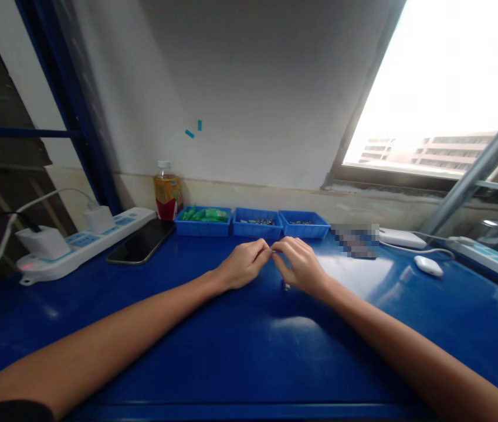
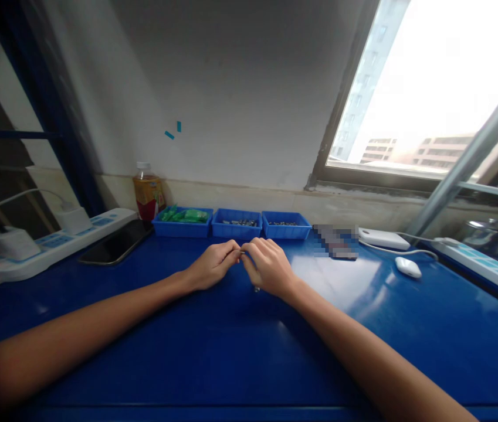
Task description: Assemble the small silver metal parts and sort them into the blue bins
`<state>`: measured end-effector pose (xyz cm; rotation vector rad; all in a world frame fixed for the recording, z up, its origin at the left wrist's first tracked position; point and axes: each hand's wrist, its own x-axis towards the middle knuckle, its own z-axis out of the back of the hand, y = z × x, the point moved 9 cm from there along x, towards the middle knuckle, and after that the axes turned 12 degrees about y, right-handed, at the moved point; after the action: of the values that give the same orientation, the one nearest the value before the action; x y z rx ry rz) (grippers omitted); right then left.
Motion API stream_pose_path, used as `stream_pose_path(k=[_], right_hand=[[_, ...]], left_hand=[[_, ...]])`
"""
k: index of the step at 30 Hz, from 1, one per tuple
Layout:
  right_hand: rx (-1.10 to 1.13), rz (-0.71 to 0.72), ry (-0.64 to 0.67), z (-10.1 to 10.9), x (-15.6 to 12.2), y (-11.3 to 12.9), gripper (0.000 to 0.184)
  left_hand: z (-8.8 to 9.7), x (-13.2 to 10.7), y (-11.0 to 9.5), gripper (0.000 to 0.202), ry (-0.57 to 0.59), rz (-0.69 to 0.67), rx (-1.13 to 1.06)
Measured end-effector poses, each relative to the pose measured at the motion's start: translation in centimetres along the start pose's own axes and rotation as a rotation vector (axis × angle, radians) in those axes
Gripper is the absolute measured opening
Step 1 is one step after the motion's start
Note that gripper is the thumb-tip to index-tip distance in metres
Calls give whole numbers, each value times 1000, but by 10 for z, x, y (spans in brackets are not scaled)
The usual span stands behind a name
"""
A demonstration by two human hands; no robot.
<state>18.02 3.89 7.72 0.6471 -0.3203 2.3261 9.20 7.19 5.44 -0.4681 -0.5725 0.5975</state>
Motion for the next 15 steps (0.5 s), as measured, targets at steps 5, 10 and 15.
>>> stream_pose_path(k=[5,10,15], right_hand=[[-127,-380,-154,29,1,-77,23],[-180,-680,106,19,-22,-135,37],[22,-513,429,-7,-33,-99,32]], left_hand=[[-9,-2,-14,24,81,17,132],[-38,-13,-45,39,281,-66,334],[-46,-14,-43,19,296,-46,351]])
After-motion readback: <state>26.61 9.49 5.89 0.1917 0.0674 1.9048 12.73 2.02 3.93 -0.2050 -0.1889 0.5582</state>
